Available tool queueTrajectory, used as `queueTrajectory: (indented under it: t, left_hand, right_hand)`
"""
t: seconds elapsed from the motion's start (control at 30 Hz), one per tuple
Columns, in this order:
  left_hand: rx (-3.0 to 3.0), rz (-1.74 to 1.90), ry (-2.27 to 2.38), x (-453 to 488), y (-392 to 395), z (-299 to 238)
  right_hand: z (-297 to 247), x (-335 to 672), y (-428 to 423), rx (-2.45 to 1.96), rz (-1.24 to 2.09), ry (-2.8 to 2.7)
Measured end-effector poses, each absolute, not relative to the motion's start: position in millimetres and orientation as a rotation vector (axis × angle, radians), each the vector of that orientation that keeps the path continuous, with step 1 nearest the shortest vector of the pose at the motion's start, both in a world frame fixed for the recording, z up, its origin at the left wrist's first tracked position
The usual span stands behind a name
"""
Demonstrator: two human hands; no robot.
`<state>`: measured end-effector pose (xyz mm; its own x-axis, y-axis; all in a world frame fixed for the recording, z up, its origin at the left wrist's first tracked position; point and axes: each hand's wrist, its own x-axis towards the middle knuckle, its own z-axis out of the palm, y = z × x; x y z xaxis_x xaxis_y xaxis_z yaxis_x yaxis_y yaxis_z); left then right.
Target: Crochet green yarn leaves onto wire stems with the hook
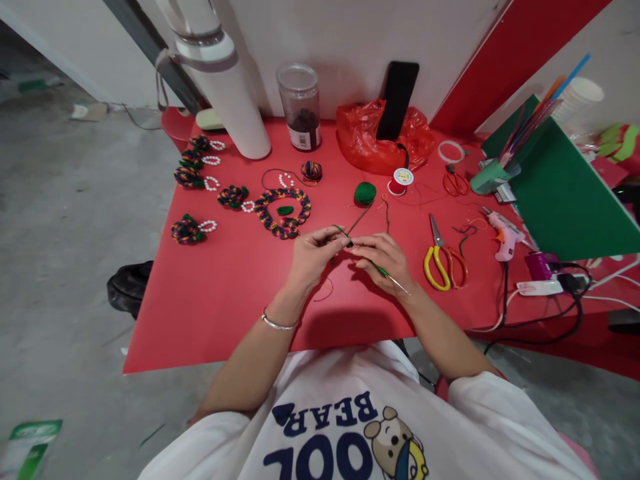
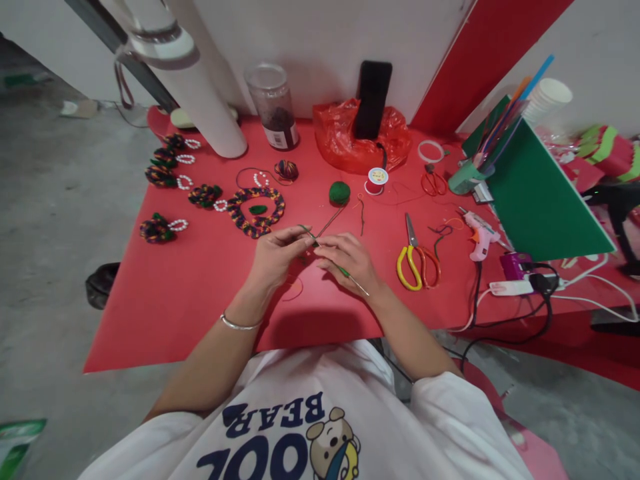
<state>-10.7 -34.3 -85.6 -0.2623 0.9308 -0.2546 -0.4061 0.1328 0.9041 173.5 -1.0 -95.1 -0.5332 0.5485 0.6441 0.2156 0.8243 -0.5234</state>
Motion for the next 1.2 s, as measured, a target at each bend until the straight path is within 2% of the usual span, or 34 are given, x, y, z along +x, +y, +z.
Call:
queueTrajectory:
  t: [0.17, 0.3, 0.43, 0.53, 0.83, 0.97, 1.1, 1.2]
  left_hand:
    - [0.61, 1.455, 1.21, -12, -33, -88]
    - [0.497, 1.456, 1.154, -11, -32, -84]
    - [0.336, 1.334, 0.945, -11, -33, -78]
    - [0.308, 1.215, 0.805, -16, -33, -77]
    - [0.579, 1.139, 0.996, -37, -33, -77]
    - [0.645, 1.141, 0.977, -36, -34, -75]
    - [0.666, 1.147, 0.928, -36, -35, -71]
    - [0.684, 1.158, 0.914, -36, -36, -71]
  right_hand:
    - [-97, 171, -2, -0.538, 0.459, -2.102]
    - [-98, 166, -7, -0.582, 0.306, -2.13]
    - [-102, 161, -12, -0.578, 0.141, -2.131]
    - [-103, 163, -8, -0.522, 0.152, -2.1]
    - [-65, 182, 7, -0.391, 0.737, -2.195]
    - [-47, 192, 8, -0.488, 1.064, -2.162]
    - [-46, 197, 11, -0.66, 1.444, -1.936]
    - [-56, 192, 10, -0.678, 1.585, -1.678]
